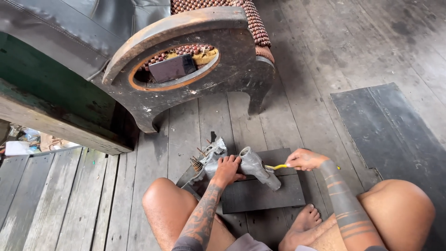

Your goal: The person cleans the internal surfaces of a motorcycle engine casing using a small brush.

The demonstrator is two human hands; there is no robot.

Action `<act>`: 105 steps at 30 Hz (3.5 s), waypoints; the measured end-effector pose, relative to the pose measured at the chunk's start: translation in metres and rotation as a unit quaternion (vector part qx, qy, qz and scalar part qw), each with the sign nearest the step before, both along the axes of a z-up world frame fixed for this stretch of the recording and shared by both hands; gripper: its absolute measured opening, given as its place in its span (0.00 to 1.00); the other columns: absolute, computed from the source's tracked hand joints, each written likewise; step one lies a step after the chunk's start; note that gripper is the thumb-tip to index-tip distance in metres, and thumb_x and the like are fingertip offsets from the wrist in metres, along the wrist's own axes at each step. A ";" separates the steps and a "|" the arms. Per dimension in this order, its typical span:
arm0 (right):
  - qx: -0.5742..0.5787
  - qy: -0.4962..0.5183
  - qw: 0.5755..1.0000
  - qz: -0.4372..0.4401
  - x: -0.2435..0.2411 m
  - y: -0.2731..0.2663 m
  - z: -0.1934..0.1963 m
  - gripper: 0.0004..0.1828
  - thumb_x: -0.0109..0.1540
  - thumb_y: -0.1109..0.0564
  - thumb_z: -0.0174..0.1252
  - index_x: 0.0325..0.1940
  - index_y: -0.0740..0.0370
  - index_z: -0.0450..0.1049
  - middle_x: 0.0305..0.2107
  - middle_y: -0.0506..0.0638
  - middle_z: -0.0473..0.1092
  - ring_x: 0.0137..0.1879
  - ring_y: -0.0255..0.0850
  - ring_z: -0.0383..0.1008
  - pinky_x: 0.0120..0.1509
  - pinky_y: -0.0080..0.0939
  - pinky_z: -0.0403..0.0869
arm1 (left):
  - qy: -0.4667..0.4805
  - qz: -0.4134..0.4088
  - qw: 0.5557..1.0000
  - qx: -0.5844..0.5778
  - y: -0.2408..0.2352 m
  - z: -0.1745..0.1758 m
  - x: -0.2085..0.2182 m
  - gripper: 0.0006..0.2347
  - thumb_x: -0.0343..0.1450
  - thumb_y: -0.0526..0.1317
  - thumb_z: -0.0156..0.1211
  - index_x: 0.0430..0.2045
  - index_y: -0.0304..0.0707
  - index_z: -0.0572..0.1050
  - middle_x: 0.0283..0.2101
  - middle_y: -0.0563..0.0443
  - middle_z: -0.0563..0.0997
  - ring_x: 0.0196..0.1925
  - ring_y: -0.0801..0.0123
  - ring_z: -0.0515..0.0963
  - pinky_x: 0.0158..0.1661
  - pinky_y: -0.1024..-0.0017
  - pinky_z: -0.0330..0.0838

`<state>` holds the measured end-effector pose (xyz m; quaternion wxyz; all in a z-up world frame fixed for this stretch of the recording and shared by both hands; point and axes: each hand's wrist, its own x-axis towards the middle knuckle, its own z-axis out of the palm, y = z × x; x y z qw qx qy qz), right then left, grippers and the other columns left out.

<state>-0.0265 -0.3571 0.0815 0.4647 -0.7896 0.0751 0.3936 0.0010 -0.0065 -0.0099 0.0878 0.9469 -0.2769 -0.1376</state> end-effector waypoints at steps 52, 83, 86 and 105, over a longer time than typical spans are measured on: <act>-0.167 -0.199 0.962 0.082 -0.031 0.056 0.018 0.20 0.63 0.50 0.59 0.56 0.59 0.80 0.48 0.64 0.77 0.63 0.63 0.71 0.65 0.63 0.72 | -0.015 0.001 1.000 -0.009 0.002 -0.004 -0.003 0.34 0.58 0.67 0.65 0.53 0.49 0.65 0.53 0.49 0.73 0.62 0.53 0.71 0.63 0.51 0.57; -0.130 -0.264 0.950 0.107 -0.050 0.059 0.020 0.20 0.65 0.56 0.51 0.60 0.57 0.78 0.53 0.63 0.75 0.60 0.60 0.75 0.62 0.55 0.77 | -0.004 -0.004 1.000 -0.006 0.002 0.007 -0.002 0.35 0.60 0.64 0.66 0.55 0.46 0.65 0.54 0.47 0.72 0.62 0.52 0.70 0.63 0.50 0.56; -0.151 -0.242 0.954 0.098 -0.051 0.060 0.021 0.21 0.65 0.55 0.50 0.61 0.53 0.77 0.52 0.61 0.76 0.58 0.58 0.77 0.61 0.54 0.78 | -0.003 -0.002 1.000 -0.008 0.003 0.009 -0.004 0.35 0.59 0.64 0.67 0.55 0.45 0.65 0.54 0.46 0.72 0.62 0.52 0.70 0.64 0.50 0.56; -0.336 -0.281 0.887 0.148 -0.053 0.022 -0.037 0.19 0.64 0.49 0.49 0.54 0.37 0.79 0.35 0.44 0.81 0.41 0.45 0.84 0.44 0.48 0.82 | -0.026 -0.002 0.999 -0.018 0.000 0.009 -0.005 0.34 0.57 0.63 0.66 0.54 0.47 0.67 0.53 0.48 0.73 0.61 0.54 0.71 0.63 0.50 0.56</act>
